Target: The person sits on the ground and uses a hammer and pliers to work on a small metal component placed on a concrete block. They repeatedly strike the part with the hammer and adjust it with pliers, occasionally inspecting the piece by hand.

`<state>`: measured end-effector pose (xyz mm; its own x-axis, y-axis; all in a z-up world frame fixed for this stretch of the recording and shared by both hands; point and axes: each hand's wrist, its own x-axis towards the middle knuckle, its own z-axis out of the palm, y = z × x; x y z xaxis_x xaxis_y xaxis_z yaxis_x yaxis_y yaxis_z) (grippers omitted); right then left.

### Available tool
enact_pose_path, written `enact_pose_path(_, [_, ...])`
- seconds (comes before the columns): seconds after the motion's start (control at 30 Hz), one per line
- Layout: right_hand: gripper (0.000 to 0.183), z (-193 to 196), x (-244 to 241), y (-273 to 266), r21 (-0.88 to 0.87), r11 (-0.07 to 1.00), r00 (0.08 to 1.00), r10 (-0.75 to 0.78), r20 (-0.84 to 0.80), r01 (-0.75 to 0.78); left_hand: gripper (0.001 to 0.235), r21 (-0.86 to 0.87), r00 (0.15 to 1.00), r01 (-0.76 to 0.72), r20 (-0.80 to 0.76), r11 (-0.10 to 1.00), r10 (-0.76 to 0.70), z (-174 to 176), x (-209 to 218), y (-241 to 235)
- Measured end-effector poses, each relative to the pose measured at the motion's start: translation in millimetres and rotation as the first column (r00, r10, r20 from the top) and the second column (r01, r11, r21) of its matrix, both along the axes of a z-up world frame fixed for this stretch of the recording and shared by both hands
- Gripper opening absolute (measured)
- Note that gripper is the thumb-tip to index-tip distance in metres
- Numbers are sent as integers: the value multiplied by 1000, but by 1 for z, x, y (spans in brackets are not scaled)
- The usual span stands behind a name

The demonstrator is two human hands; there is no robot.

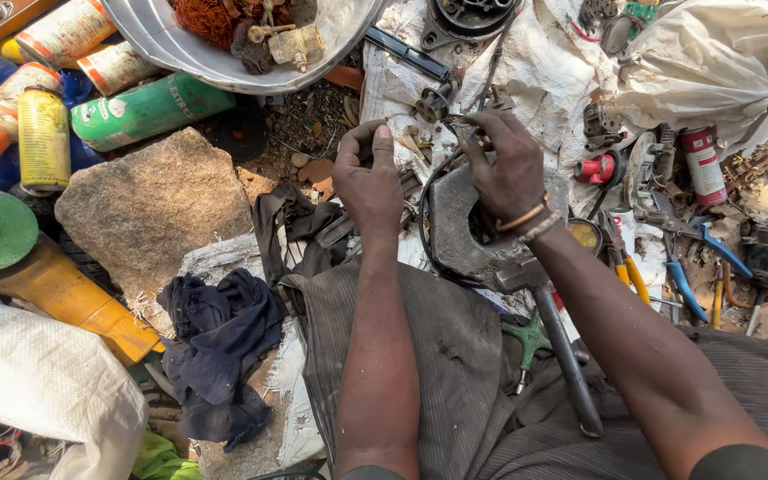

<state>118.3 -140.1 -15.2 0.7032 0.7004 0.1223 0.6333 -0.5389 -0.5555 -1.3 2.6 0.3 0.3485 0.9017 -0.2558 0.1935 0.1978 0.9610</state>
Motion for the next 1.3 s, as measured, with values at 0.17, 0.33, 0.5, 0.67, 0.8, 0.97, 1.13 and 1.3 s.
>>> enact_pose_path(0.17, [34,-62,38,64,-225,952,920,267,288,-206,18,-20,999,31,22,999,-31,3,3,6])
enact_pose_path(0.33, [37,-42,36,61,-158,969,952,223,208,-192,22,-44,990,60,-124,997,-65,3,0,9])
enact_pose_path(0.5, [38,14,13,-6,361,888,787,-1,-617,285,36,-64,969,233,-72,970,-237,0,4,4])
enact_pose_path(0.67, [41,36,-25,-37,259,764,342,54,-938,591,51,-190,739,665,310,722,-599,2,5,-12])
enact_pose_path(0.8, [43,52,-37,-53,289,702,232,178,-956,650,51,-209,595,797,428,566,-680,3,2,-15])
enact_pose_path(0.97, [49,71,-45,-65,244,724,149,194,-970,646,38,-85,502,845,464,528,-729,6,-1,-18])
enact_pose_path(1.13, [53,87,-63,-72,185,692,71,191,-979,698,22,-3,483,825,524,565,-702,7,-3,-28])
enact_pose_path(1.3, [56,92,-87,-84,230,823,331,54,-942,519,21,113,523,745,511,657,-682,9,-5,-31])
